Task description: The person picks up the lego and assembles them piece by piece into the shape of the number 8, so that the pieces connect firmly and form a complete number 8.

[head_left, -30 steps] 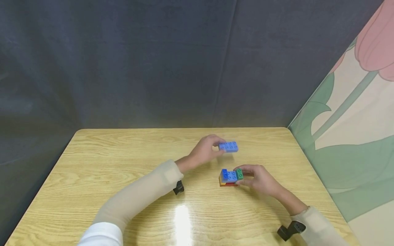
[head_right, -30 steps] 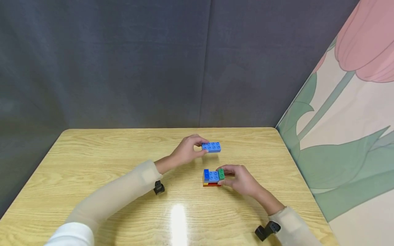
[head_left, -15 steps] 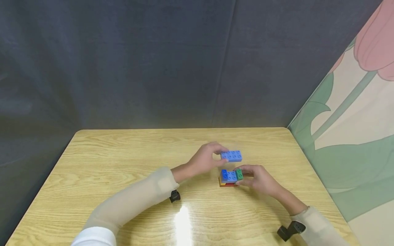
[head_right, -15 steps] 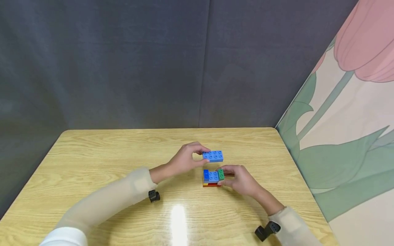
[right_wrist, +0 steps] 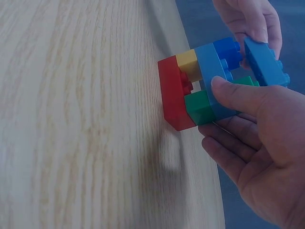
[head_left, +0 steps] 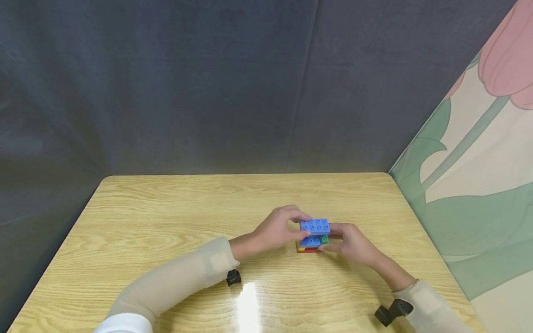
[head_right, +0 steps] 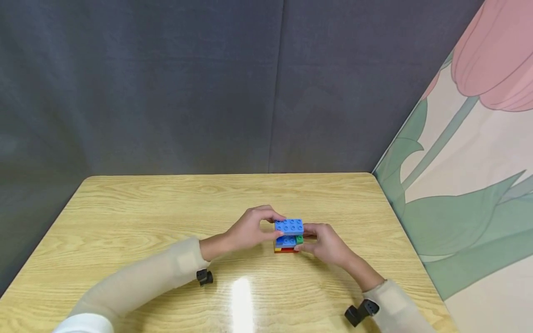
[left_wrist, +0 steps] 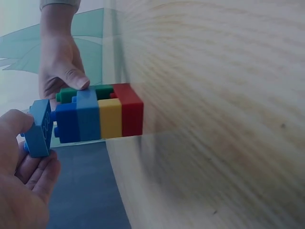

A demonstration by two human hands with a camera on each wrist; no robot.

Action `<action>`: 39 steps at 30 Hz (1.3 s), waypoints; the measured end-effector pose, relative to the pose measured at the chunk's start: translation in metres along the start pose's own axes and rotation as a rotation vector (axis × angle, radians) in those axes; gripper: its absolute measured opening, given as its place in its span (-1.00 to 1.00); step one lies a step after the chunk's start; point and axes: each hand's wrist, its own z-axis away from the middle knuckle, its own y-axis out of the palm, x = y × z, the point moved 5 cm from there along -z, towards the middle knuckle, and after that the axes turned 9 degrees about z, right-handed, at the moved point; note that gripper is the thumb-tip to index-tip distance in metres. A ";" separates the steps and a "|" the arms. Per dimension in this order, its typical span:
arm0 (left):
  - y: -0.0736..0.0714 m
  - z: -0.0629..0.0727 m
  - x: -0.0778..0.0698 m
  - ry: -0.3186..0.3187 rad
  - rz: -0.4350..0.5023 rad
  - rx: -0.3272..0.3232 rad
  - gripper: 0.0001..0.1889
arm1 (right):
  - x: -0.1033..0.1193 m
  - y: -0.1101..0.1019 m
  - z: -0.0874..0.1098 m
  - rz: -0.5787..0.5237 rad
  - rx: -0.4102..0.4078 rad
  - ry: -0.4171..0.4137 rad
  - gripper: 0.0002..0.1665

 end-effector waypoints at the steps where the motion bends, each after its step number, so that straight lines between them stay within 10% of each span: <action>1: 0.001 0.001 0.001 0.003 -0.004 0.004 -0.63 | 0.000 0.000 0.000 -0.004 -0.002 -0.001 -0.54; 30: 0.012 -0.012 -0.007 -0.005 -0.189 0.172 -0.76 | 0.001 -0.002 0.001 0.009 -0.013 0.030 -0.64; 39: 0.015 -0.004 0.005 -0.050 -0.046 0.121 -0.69 | 0.002 0.004 0.002 -0.010 -0.018 0.021 -0.63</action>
